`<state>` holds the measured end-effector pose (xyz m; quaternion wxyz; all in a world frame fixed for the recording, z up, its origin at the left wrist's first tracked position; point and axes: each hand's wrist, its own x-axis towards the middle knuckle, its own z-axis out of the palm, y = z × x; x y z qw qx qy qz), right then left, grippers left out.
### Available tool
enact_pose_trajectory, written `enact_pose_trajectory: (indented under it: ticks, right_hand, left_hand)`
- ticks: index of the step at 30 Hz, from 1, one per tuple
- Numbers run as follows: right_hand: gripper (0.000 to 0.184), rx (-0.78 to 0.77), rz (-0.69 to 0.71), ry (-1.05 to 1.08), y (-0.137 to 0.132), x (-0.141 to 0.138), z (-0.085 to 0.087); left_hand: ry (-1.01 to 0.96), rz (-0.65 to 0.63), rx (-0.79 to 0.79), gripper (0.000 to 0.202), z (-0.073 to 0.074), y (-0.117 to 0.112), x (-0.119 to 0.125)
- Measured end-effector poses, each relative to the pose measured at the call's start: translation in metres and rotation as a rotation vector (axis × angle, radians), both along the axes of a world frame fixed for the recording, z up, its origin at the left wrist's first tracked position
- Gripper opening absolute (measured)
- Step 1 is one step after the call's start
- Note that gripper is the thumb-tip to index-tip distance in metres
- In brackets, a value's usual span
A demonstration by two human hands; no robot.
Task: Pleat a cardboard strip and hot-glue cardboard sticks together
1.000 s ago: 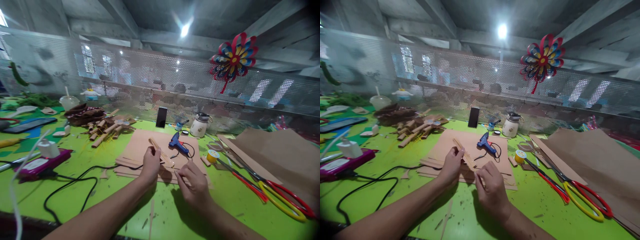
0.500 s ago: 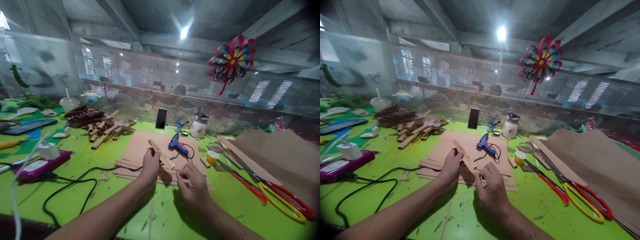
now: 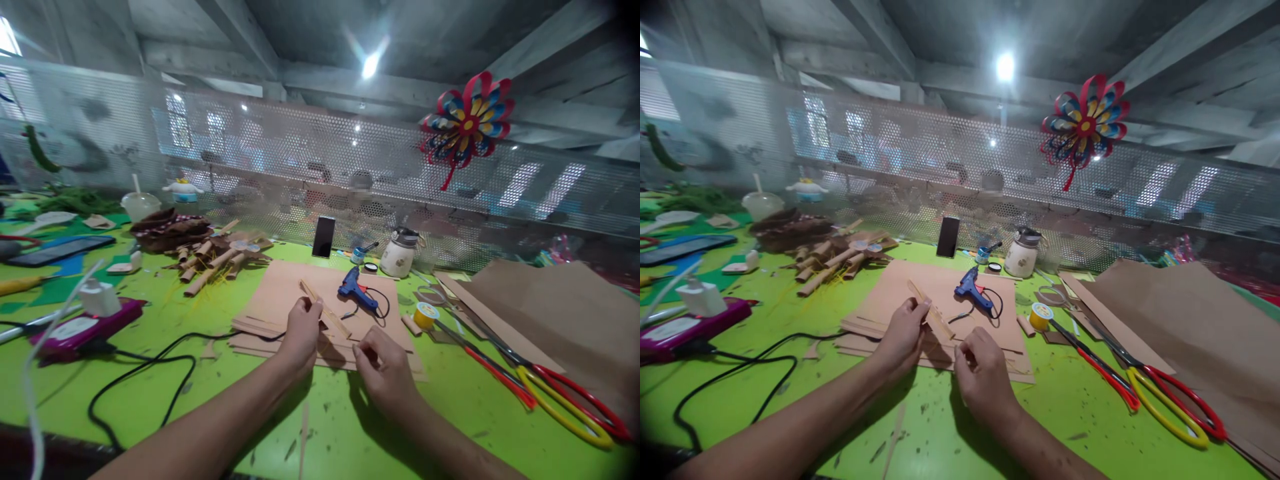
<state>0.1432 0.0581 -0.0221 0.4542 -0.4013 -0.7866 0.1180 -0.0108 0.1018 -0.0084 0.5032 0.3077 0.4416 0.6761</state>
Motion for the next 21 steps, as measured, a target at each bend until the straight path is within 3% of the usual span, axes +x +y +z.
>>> enact_pose_trajectory:
  ticks: [7, 15, 21]
  right_hand:
    - [0.021, -0.125, 0.005, 0.062, 0.003, 0.0, 0.003]
    - [0.024, -0.222, 0.065, 0.106, 0.012, 0.003, -0.002]
    - [0.009, -0.257, 0.091, 0.117, 0.014, 0.012, 0.001]
  left_hand:
    - [-0.032, -0.028, -0.018, 0.015, 0.0, -0.001, 0.0]
    - [0.058, 0.015, 0.014, 0.022, -0.007, 0.002, 0.0]
    - [0.191, 0.072, 0.023, 0.019, -0.006, 0.002, -0.004]
